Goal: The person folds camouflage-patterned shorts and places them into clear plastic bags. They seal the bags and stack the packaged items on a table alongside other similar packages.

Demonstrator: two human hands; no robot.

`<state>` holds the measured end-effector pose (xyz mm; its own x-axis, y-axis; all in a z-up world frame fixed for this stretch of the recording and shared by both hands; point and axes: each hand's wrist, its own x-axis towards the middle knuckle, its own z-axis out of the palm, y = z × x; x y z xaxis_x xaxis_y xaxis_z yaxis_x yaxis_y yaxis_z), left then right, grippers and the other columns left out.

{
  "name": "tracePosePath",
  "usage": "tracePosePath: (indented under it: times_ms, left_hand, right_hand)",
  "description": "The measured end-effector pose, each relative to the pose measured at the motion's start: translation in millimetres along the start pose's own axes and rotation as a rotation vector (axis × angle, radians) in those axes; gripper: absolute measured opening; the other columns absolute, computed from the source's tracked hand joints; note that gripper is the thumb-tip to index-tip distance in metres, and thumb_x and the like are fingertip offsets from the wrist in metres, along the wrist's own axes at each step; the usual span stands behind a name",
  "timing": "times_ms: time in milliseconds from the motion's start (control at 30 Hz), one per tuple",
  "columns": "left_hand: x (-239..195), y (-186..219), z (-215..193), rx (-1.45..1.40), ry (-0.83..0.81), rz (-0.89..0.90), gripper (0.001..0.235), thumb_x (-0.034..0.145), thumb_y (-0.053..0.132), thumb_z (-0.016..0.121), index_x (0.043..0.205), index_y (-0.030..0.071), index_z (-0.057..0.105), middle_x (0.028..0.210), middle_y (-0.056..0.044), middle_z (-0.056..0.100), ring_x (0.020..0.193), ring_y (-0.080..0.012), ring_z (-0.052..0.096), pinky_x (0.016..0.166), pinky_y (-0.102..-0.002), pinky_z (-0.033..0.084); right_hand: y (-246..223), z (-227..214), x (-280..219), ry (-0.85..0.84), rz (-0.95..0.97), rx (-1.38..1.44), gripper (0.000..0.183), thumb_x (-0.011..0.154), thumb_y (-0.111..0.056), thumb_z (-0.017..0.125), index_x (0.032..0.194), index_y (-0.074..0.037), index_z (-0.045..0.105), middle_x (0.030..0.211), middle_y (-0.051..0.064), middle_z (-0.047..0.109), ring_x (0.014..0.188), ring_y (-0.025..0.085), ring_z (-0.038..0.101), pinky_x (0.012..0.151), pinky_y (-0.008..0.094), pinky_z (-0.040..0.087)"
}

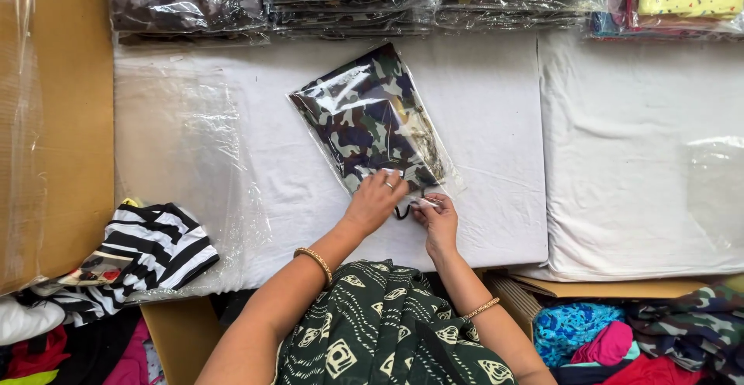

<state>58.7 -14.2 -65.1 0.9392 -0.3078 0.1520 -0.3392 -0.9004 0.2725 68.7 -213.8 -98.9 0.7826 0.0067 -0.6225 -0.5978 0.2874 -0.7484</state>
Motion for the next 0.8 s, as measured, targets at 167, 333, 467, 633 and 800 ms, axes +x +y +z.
tracePosePath:
  times_ms: [167, 333, 467, 633, 800]
  left_hand:
    - [2, 1, -7, -0.041, 0.038, 0.265, 0.029, 0.088, 0.021, 0.063, 0.115, 0.013, 0.066, 0.145, -0.012, 0.051, 0.134, -0.0367, 0.047, 0.109, -0.059, 0.038]
    - [3, 4, -14, 0.14, 0.013, 0.2, 0.029, 0.093, 0.024, 0.061, 0.118, 0.012, 0.065, 0.154, -0.014, 0.045, 0.14, -0.0375, 0.044, 0.113, -0.064, 0.033]
    - [-2, 6, -14, 0.159, 0.051, 0.103, 0.038, 0.09, 0.024, 0.061, 0.126, 0.011, 0.063, 0.155, -0.012, 0.045, 0.14, -0.037, 0.044, 0.114, -0.062, 0.033]
    - [-1, 6, -19, 0.07, 0.045, 0.007, 0.045, 0.087, 0.02, 0.062, 0.131, 0.011, 0.06, 0.147, -0.013, 0.049, 0.133, -0.0357, 0.048, 0.107, -0.059, 0.038]
    - [7, 4, -21, -0.178, 0.085, -0.222, 0.048, 0.083, 0.014, 0.071, 0.129, 0.007, 0.058, 0.133, -0.011, 0.057, 0.118, -0.0315, 0.055, 0.095, -0.044, 0.052]
  right_hand:
    - [7, 1, 14, 0.02, 0.033, -0.015, 0.016, 0.094, -0.002, 0.066, 0.109, -0.004, 0.061, 0.095, 0.006, 0.07, 0.081, 0.015, 0.069, 0.071, 0.029, 0.06]
    - [4, 8, 19, 0.036, 0.073, -0.055, 0.015, 0.094, -0.002, 0.066, 0.108, -0.003, 0.064, 0.094, 0.006, 0.07, 0.081, 0.016, 0.07, 0.073, 0.03, 0.061]
    - [6, 20, 21, 0.069, 0.08, -0.059, 0.015, 0.094, -0.002, 0.068, 0.107, -0.002, 0.062, 0.091, 0.006, 0.069, 0.08, 0.016, 0.069, 0.072, 0.03, 0.061]
    - [10, 26, 21, 0.042, 0.032, 0.057, 0.018, 0.094, -0.002, 0.071, 0.109, -0.004, 0.063, 0.091, 0.003, 0.068, 0.079, 0.014, 0.065, 0.07, 0.029, 0.057]
    - [-3, 33, 17, -0.086, 0.041, 0.186, 0.021, 0.091, -0.005, 0.072, 0.11, -0.008, 0.064, 0.092, 0.003, 0.069, 0.08, 0.015, 0.067, 0.072, 0.029, 0.056]
